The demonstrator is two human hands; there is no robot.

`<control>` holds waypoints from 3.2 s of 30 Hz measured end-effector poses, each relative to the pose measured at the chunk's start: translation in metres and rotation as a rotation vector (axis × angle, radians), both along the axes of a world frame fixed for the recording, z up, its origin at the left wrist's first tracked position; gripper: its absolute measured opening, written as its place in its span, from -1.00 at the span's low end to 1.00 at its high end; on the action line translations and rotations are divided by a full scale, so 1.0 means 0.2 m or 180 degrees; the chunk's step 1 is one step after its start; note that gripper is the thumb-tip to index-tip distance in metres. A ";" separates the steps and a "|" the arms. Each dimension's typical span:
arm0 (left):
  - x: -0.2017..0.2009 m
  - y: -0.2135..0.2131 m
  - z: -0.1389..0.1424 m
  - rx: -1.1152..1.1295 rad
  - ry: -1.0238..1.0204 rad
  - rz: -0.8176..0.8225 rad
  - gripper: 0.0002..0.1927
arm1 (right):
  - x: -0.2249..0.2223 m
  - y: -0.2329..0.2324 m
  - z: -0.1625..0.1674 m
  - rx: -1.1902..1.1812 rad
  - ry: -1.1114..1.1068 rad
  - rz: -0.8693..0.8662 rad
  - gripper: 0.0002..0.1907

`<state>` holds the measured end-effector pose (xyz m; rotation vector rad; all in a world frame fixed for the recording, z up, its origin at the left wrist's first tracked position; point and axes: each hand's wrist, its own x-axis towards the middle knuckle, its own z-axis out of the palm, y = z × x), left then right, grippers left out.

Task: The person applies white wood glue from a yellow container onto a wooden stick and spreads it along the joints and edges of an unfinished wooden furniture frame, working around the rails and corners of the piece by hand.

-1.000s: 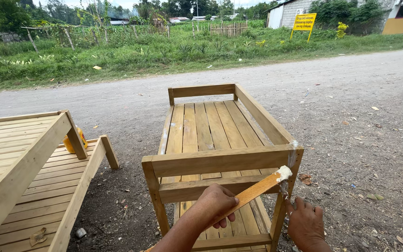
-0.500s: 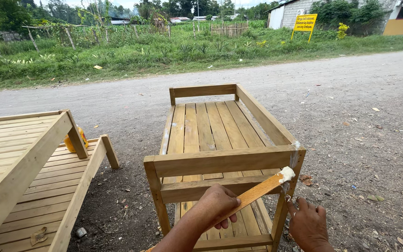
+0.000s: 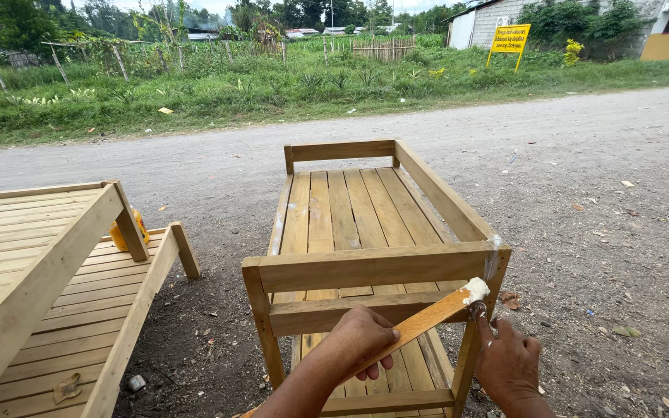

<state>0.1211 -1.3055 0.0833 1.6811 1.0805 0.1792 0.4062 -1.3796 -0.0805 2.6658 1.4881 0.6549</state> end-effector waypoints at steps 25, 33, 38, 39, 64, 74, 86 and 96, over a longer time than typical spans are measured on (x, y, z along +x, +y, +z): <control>-0.01 0.01 -0.02 -0.0036 -0.0011 0.0040 -0.65 | -0.05 -0.01 -0.03 -0.0710 0.0492 -0.0211 -0.41; -0.06 0.03 -0.02 -0.0011 -0.0058 0.0013 -0.65 | -0.07 -0.06 -0.05 -0.0187 0.0326 0.0096 -0.43; -0.07 0.03 -0.01 0.0013 -0.0037 0.0040 -0.65 | -0.07 -0.02 -0.02 0.0209 0.0334 0.0100 -0.43; -0.07 0.02 -0.01 0.0019 -0.0052 0.0036 -0.65 | -0.08 -0.01 -0.01 0.0155 0.0310 0.0088 -0.43; -0.59 0.16 0.06 0.0144 -0.0462 0.0493 -0.65 | -0.81 0.32 0.32 0.2025 0.2280 0.2411 -0.49; -0.95 0.31 0.07 0.0161 -0.0944 0.1122 -0.60 | -1.23 0.58 0.44 0.1091 0.3630 0.3117 -0.13; -1.09 0.42 0.05 0.0104 -0.1088 0.1389 -0.60 | -1.30 0.72 0.42 0.0996 0.3639 0.2544 -0.07; -1.10 0.42 0.08 0.0081 -0.1123 0.1214 -0.61 | -1.36 0.69 0.42 0.0757 0.1401 0.1993 -0.12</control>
